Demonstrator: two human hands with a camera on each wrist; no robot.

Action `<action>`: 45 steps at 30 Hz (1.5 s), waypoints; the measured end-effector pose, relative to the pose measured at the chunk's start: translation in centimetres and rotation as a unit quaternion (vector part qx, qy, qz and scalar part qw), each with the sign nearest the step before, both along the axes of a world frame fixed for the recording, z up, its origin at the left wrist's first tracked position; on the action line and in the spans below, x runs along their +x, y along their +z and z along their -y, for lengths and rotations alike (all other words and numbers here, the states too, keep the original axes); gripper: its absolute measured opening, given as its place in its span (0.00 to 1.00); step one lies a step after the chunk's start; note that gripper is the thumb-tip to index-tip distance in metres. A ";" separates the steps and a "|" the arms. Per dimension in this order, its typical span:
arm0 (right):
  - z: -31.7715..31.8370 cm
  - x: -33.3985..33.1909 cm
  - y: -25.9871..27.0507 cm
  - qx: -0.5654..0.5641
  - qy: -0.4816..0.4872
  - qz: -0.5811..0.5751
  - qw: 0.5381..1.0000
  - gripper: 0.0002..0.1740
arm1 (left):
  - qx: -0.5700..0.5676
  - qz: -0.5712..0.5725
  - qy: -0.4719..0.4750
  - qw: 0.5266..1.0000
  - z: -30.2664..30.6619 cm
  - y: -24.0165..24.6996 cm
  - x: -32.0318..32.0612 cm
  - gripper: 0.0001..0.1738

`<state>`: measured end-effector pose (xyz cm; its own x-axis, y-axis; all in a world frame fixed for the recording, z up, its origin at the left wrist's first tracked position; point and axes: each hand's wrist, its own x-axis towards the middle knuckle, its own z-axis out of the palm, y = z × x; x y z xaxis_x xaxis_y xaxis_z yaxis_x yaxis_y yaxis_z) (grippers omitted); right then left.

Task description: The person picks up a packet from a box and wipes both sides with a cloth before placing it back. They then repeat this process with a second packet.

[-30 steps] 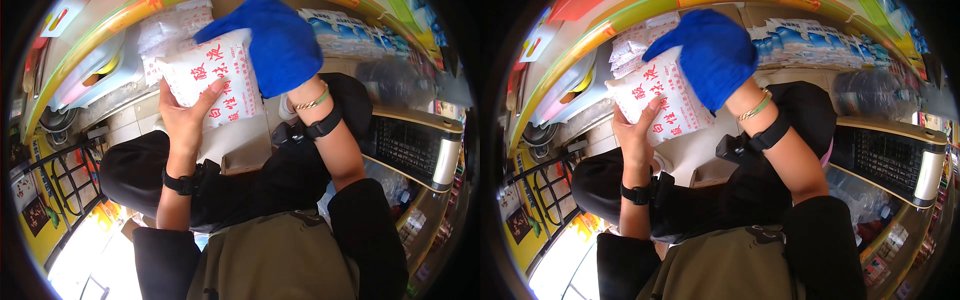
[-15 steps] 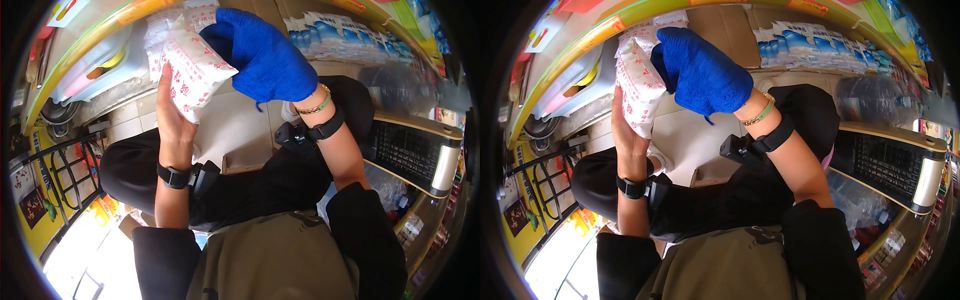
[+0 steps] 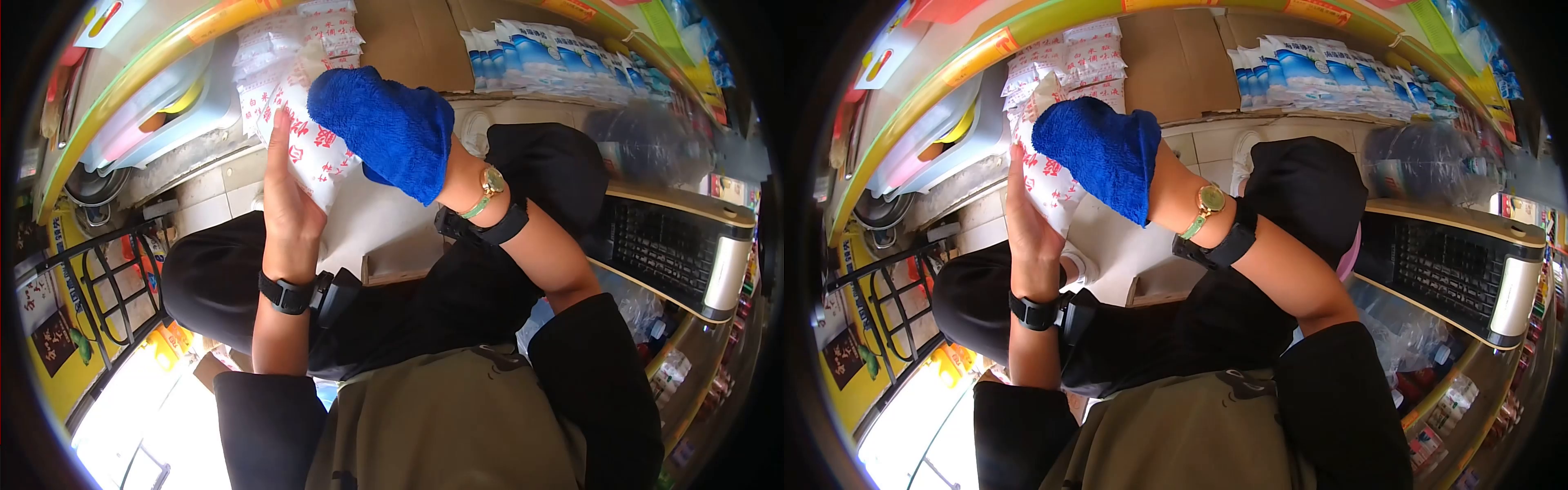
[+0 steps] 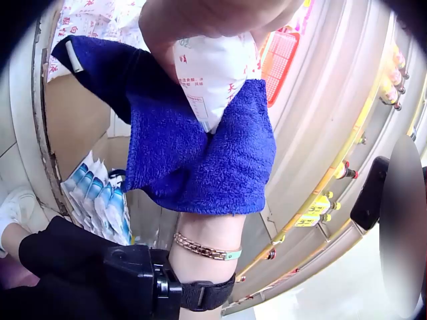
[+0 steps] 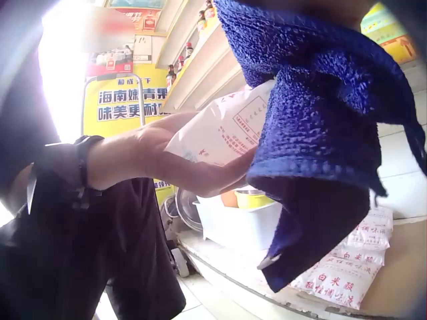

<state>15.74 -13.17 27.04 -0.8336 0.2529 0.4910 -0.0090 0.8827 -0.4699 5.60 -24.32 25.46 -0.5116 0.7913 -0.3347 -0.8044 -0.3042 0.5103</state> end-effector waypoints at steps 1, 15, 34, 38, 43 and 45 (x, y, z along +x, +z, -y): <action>-0.1 0.0 0.0 0.008 0.004 -0.020 1.000 0.21 | 0.007 0.002 -0.007 1.000 0.2 -0.1 -0.2 0.26; -2.8 1.1 3.9 -0.151 -0.052 -0.043 0.986 0.16 | 0.107 -0.021 0.047 0.993 1.8 -1.5 -3.2 0.35; 2.1 -0.5 -1.9 -0.310 0.126 -0.066 0.940 0.31 | -0.019 0.000 0.005 1.000 0.9 0.0 1.0 0.32; 1.7 0.2 -1.2 -0.137 0.057 -0.008 0.989 0.27 | -0.004 -0.010 -0.001 1.000 0.7 0.2 1.6 0.31; 0.5 -0.3 -0.6 -0.181 -0.043 -0.050 0.981 0.13 | -0.019 0.005 -0.088 0.996 0.7 0.6 1.9 0.30; -0.5 -0.2 -0.1 -0.131 -0.062 -0.006 0.989 0.12 | -0.057 -0.021 -0.102 0.993 0.6 0.8 2.4 0.33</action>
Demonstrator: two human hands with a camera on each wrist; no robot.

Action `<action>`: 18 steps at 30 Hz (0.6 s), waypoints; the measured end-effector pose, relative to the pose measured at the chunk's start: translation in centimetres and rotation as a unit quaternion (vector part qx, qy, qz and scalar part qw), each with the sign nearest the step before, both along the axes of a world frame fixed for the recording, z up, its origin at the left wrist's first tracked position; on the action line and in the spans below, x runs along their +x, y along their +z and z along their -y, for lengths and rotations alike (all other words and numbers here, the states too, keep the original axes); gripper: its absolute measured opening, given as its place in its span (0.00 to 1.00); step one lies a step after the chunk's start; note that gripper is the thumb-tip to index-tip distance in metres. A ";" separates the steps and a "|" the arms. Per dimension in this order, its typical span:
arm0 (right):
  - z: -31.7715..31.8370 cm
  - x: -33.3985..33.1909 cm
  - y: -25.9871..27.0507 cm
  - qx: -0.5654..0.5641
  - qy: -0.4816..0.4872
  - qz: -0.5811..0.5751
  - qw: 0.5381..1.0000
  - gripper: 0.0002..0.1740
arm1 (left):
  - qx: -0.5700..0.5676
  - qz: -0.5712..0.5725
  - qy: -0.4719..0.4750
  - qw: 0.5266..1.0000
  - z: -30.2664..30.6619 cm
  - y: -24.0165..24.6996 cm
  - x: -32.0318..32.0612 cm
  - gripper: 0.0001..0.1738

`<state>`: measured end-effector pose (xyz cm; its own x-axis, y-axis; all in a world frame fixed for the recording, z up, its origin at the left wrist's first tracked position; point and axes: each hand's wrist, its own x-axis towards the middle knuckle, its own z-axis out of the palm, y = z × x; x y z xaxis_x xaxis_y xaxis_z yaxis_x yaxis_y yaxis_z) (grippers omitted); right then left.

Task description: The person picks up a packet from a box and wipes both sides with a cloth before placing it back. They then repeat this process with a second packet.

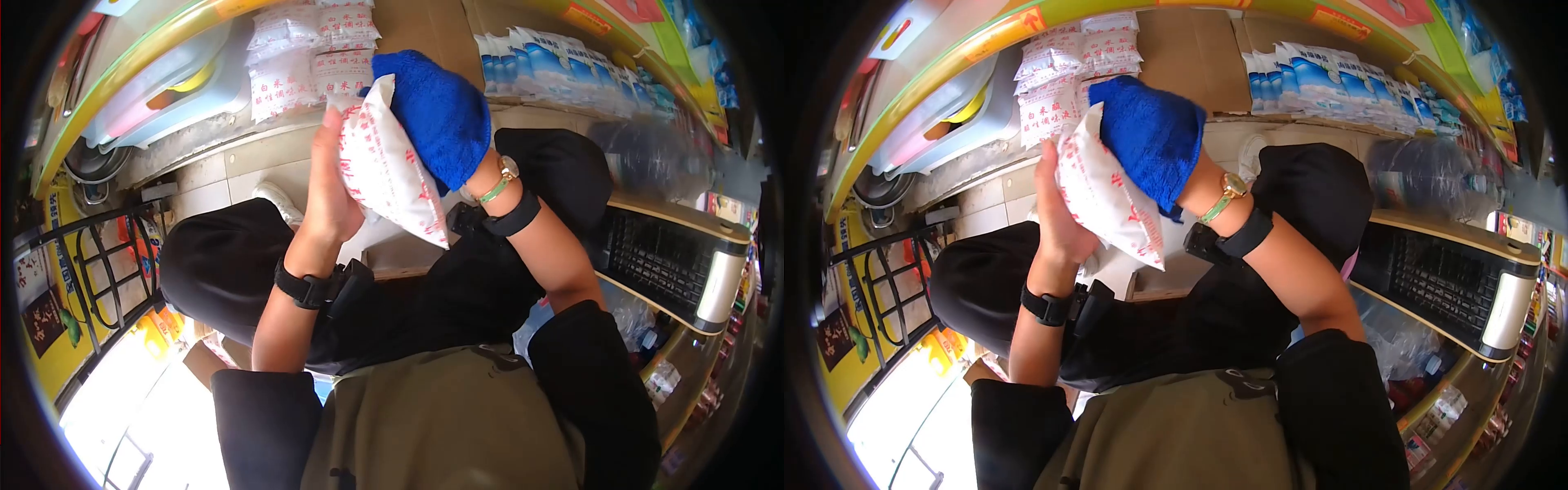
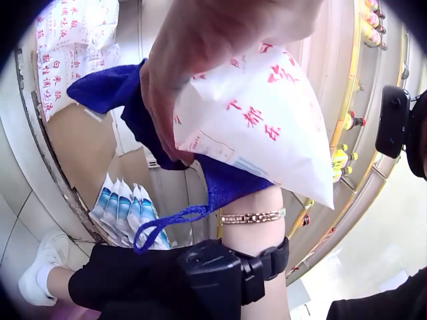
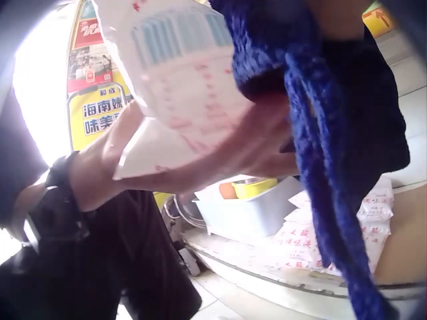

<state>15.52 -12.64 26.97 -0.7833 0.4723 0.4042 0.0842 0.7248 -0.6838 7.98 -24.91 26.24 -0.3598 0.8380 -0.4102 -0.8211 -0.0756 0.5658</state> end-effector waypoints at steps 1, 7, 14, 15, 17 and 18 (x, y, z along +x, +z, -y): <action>-0.6 -0.1 -0.2 0.062 0.012 -0.007 0.998 0.12 | 0.025 0.011 -0.025 0.999 0.2 -0.4 -0.1 0.33; -3.2 0.8 -0.4 0.154 0.123 0.048 0.979 0.13 | 0.092 0.037 -0.028 0.995 0.8 -0.7 0.3 0.28; -6.1 2.4 -1.2 0.189 0.245 0.103 0.945 0.15 | 0.021 -0.059 0.024 0.998 1.1 -0.8 -0.3 0.23; -7.4 2.1 -1.4 0.196 0.250 0.107 0.942 0.15 | 0.016 -0.066 0.043 0.997 1.6 -0.3 -0.5 0.23; -9.2 4.2 -1.3 0.210 0.246 0.125 0.938 0.15 | 0.065 0.048 0.059 0.995 2.7 1.3 -0.8 0.22; -9.4 3.8 -1.3 0.215 0.240 0.138 0.936 0.16 | 0.062 0.047 0.067 0.995 3.4 2.2 -1.5 0.22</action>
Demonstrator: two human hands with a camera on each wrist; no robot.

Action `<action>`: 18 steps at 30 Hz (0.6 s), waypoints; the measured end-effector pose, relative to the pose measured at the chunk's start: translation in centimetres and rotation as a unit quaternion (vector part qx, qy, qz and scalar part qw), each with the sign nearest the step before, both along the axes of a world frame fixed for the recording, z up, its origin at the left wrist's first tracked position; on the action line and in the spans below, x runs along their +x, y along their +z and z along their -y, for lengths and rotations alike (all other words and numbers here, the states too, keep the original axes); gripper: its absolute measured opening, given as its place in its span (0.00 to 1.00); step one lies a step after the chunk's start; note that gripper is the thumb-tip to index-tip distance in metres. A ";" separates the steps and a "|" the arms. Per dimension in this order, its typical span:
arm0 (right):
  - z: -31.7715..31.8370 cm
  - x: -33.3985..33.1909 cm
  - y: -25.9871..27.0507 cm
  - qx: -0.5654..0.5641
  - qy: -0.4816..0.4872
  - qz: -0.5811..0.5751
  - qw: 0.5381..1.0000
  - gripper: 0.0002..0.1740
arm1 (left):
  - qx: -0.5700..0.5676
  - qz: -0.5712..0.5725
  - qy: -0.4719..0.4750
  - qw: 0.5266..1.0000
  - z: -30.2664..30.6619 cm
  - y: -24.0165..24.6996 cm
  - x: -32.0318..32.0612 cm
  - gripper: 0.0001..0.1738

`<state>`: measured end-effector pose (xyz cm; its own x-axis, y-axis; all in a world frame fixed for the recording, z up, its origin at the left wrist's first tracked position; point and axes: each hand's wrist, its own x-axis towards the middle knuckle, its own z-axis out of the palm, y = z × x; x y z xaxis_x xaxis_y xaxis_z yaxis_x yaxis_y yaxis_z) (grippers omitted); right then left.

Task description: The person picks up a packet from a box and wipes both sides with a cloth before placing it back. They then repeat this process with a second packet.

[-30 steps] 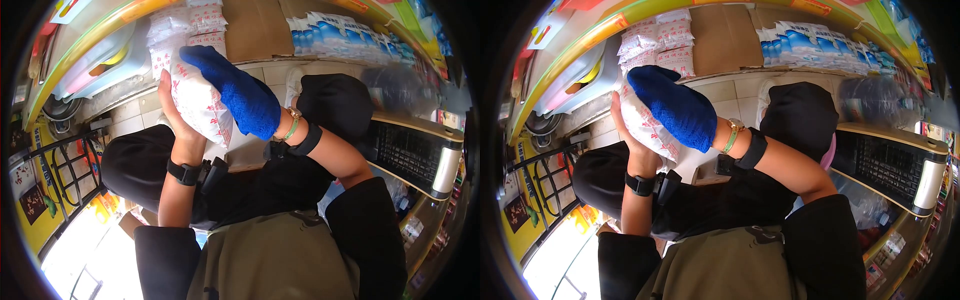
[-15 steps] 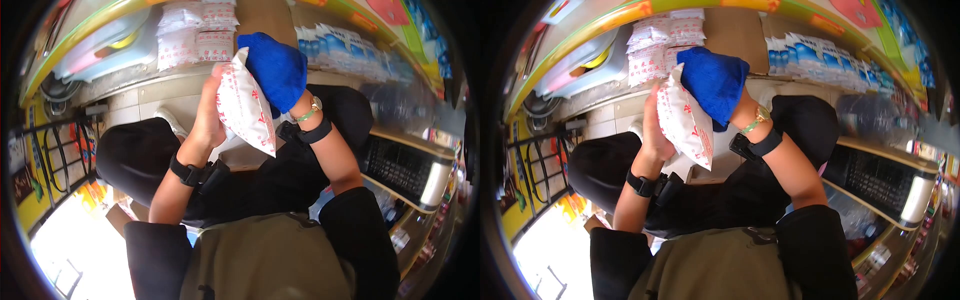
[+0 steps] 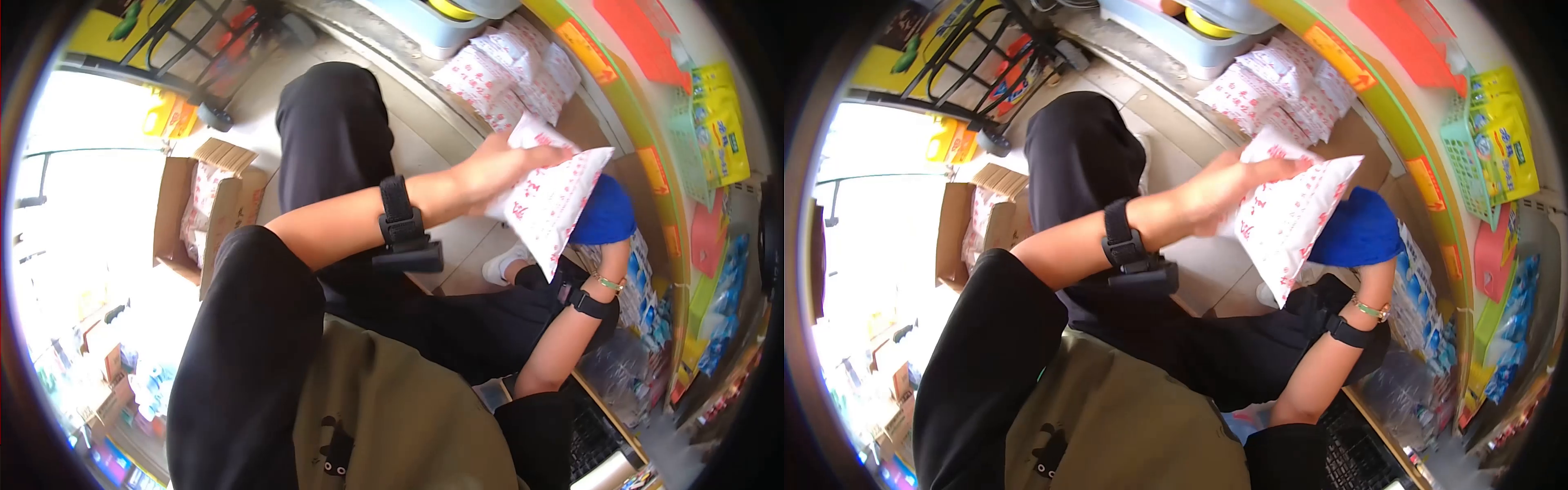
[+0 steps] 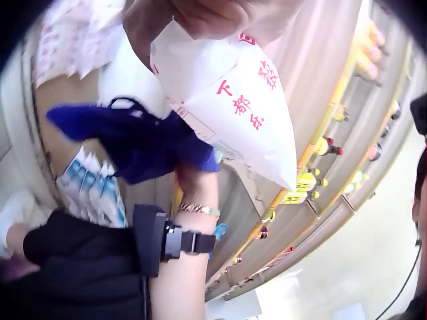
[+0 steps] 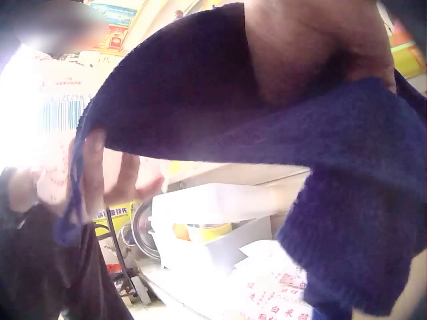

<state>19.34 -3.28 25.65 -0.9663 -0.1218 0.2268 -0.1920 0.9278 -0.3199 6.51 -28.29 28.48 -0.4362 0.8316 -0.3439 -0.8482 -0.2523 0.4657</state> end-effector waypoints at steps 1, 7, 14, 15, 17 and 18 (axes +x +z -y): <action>0.0 -0.7 -0.5 0.009 -0.008 0.010 1.000 0.16 | -0.033 -0.131 0.045 0.990 0.7 1.0 -0.9 0.22; -0.4 -2.6 -5.1 0.054 -0.122 0.341 0.930 0.14 | -0.237 -0.427 0.368 0.791 11.3 7.1 -1.8 0.20; 7.7 -3.2 -1.6 0.132 -0.143 0.378 0.905 0.16 | -0.487 -0.451 0.520 0.538 31.3 2.7 -4.9 0.22; 8.0 -3.8 -1.1 0.115 -0.148 0.345 0.920 0.15 | -0.564 -0.469 0.487 0.474 34.5 1.0 -5.1 0.24; 8.9 -4.7 0.0 0.091 -0.155 0.291 0.940 0.11 | -0.613 -0.453 0.461 0.455 40.7 -3.2 -5.0 0.24; 9.2 -5.0 0.1 0.090 -0.160 0.294 0.938 0.11 | -0.641 -0.438 0.437 0.454 42.8 -4.7 -4.7 0.24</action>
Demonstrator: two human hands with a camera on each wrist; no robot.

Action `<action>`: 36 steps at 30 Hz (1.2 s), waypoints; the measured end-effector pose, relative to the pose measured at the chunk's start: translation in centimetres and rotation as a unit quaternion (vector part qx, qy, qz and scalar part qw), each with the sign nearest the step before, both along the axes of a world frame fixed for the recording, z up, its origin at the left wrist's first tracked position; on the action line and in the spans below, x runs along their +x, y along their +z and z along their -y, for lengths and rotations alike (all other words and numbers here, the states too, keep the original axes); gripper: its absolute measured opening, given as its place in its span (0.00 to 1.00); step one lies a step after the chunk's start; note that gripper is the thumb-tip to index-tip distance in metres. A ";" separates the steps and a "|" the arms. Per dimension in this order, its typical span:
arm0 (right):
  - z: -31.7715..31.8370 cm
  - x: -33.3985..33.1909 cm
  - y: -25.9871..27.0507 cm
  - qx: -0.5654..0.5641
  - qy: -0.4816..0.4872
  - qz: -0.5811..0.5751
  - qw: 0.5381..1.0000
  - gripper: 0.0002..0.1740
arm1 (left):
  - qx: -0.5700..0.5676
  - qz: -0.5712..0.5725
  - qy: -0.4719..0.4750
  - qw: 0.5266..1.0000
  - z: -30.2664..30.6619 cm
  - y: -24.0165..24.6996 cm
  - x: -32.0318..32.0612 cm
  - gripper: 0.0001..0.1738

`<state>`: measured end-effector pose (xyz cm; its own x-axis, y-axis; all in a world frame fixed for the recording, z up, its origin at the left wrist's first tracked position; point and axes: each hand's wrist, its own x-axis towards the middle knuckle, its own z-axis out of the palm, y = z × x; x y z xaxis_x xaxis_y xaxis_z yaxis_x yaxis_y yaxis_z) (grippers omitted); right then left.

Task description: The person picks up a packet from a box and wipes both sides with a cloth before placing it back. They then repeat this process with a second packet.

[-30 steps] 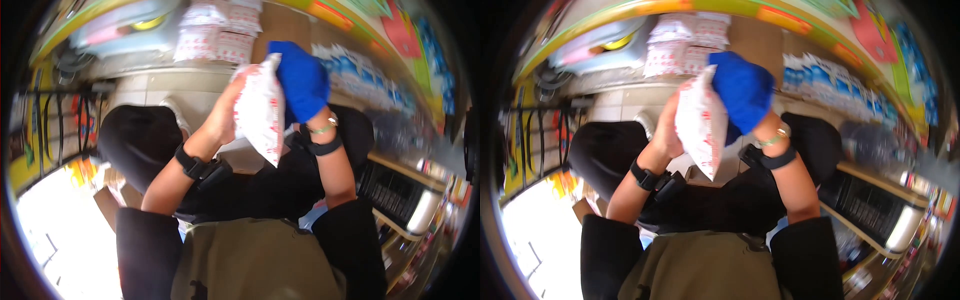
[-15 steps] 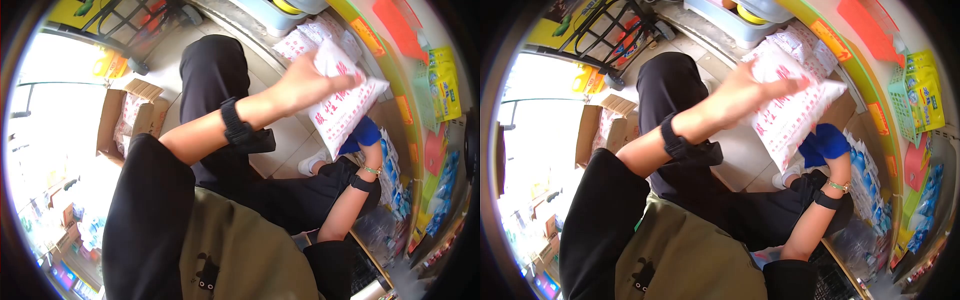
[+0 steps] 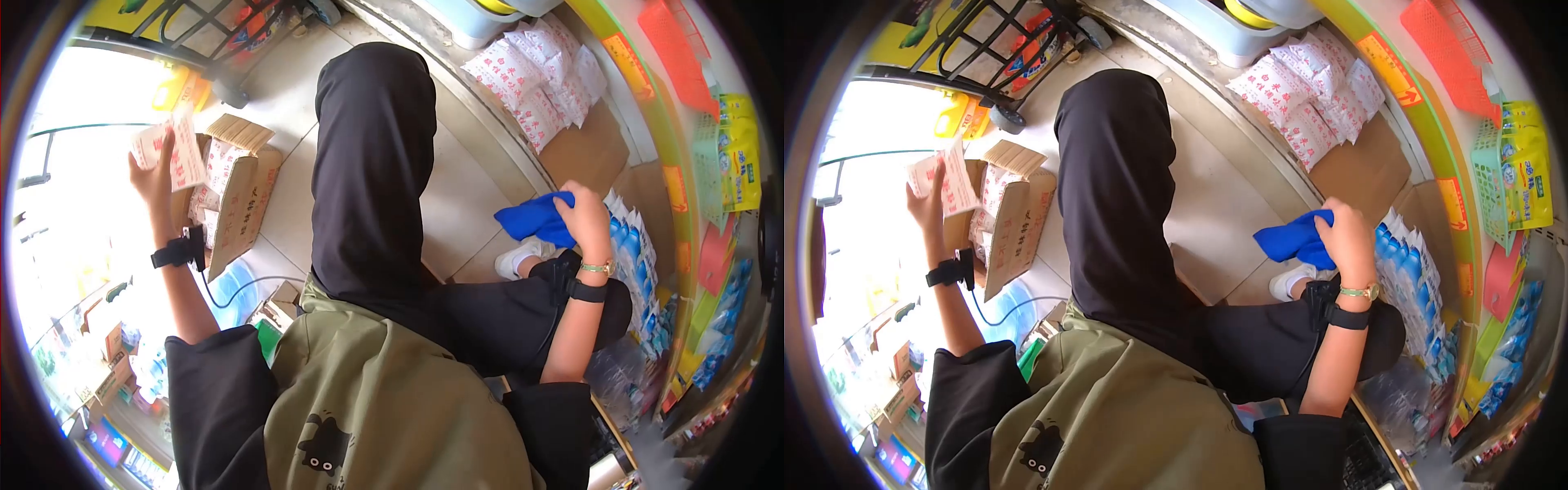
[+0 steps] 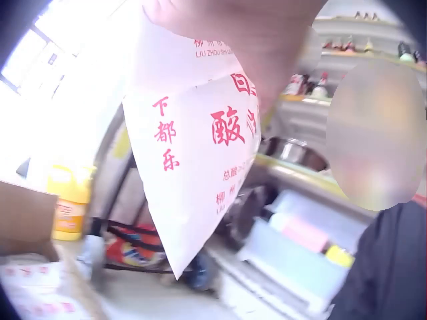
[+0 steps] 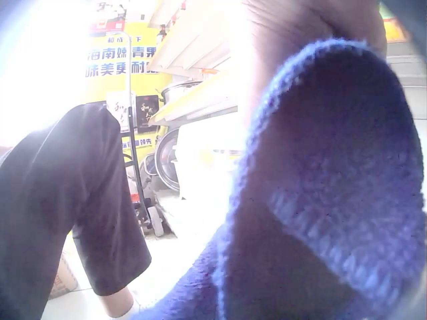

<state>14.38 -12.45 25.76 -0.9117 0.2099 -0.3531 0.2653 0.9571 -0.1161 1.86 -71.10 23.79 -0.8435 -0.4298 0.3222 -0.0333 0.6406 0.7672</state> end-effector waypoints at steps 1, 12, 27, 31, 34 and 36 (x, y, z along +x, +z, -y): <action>0.3 -0.2 0.0 -0.004 -0.004 -0.013 1.000 0.11 | 0.021 0.030 -0.009 0.999 3.4 -2.5 0.2 0.26; 0.5 0.6 -2.2 -0.025 0.033 -0.006 0.999 0.11 | -0.172 0.435 -0.166 0.868 10.8 -14.3 3.2 0.45; -0.6 1.9 -1.5 -0.088 0.030 -0.146 0.985 0.10 | -0.012 0.176 -0.282 0.943 -4.0 -5.6 -4.7 0.15; -0.8 1.8 0.7 -0.139 0.018 -0.253 0.957 0.09 | -0.066 0.059 -0.445 0.891 -19.3 8.0 -2.7 0.12; -0.8 1.6 2.5 -0.209 0.003 -0.285 0.935 0.11 | -0.025 0.090 -0.613 0.785 -29.0 13.3 1.7 0.10; -1.5 1.6 3.2 -0.333 0.080 -0.426 0.838 0.11 | -0.011 0.140 -0.655 0.742 -34.8 13.7 3.9 0.21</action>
<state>15.95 -10.99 29.01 -0.8904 0.0761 0.4488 -0.3098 0.6209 -0.7200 5.76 -36.29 37.47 -0.5682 0.8214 0.0496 0.4724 0.2762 0.8370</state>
